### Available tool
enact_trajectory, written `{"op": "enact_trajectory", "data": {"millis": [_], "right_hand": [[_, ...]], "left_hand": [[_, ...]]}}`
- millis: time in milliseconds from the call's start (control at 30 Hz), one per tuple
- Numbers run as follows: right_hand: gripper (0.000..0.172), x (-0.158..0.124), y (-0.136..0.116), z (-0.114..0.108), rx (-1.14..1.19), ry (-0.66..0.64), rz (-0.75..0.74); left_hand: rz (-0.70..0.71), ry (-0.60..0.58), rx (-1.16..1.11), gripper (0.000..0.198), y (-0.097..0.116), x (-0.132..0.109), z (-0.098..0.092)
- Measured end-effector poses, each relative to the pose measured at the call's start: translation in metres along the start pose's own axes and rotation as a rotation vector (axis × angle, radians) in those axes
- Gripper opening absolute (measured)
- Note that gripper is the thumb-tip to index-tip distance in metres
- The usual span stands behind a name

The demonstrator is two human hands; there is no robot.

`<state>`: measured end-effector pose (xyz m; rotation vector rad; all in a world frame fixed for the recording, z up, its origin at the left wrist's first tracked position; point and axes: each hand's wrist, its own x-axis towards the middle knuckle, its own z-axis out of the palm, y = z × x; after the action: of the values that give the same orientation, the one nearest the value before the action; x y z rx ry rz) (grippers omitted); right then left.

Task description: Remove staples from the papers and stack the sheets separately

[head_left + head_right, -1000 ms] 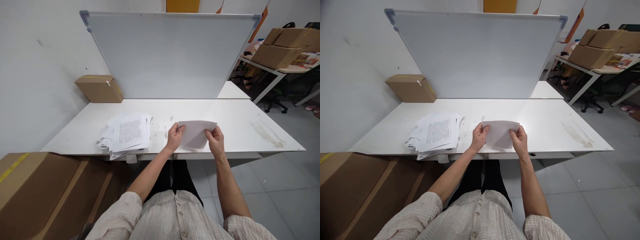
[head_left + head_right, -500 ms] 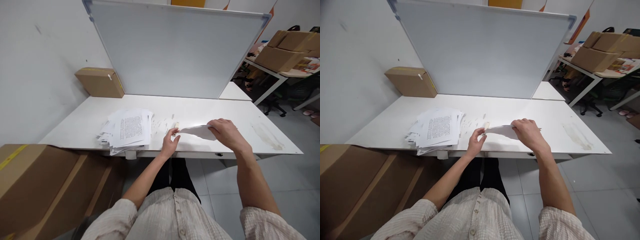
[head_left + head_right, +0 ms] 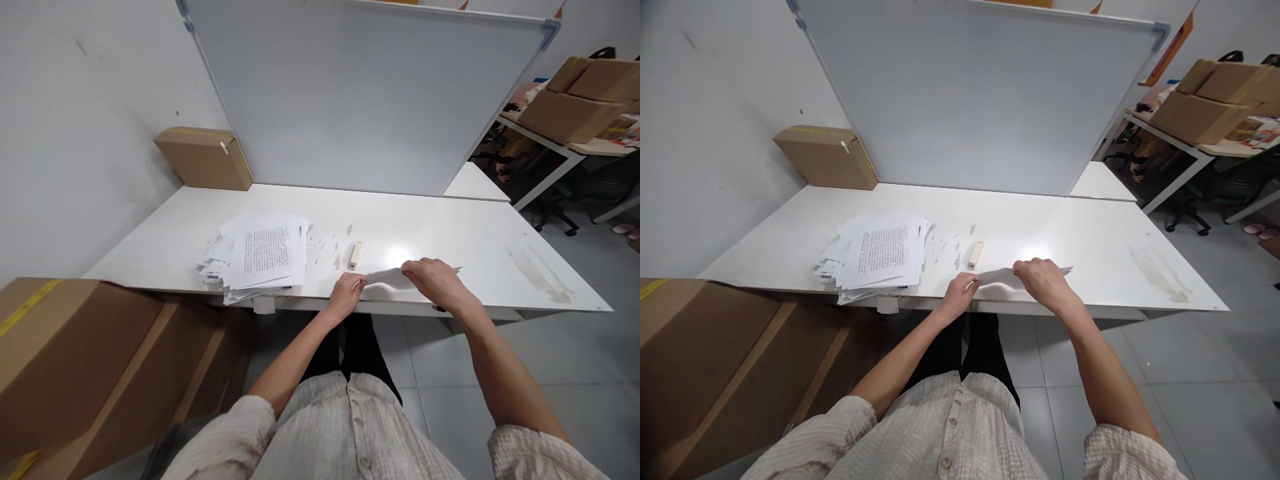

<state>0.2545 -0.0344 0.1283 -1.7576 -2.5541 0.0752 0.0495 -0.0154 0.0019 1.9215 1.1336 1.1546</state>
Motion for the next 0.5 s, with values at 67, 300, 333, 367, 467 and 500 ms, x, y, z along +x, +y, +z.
{"op": "enact_trajectory", "data": {"millis": [67, 300, 333, 367, 467, 500], "right_hand": [[0.024, -0.011, 0.004, -0.002, 0.217, 0.014, 0.072], [0.033, -0.04, 0.005, 0.055, 1.223, -0.096, 0.446], [0.034, -0.042, 0.0, 0.069, 1.296, -0.087, 0.494], [0.035, -0.044, -0.005, 0.082, 1.371, -0.068, 0.528], [0.036, -0.049, -0.021, 0.112, 1.583, -0.005, 0.587], [0.036, -0.051, -0.025, 0.119, 1.64, 0.005, 0.603]], "left_hand": [[-0.085, 0.029, -0.179, 0.021, 0.008, 0.003, -0.006], [-0.474, 0.004, -0.723, 0.039, 0.007, 0.011, -0.016], [-0.496, 0.012, -0.723, 0.038, 0.004, 0.011, -0.016], [-0.503, 0.022, -0.712, 0.038, 0.001, 0.01, -0.015], [-0.488, 0.035, -0.648, 0.035, -0.005, 0.007, -0.013], [-0.485, 0.034, -0.617, 0.034, -0.006, 0.007, -0.013]]}}
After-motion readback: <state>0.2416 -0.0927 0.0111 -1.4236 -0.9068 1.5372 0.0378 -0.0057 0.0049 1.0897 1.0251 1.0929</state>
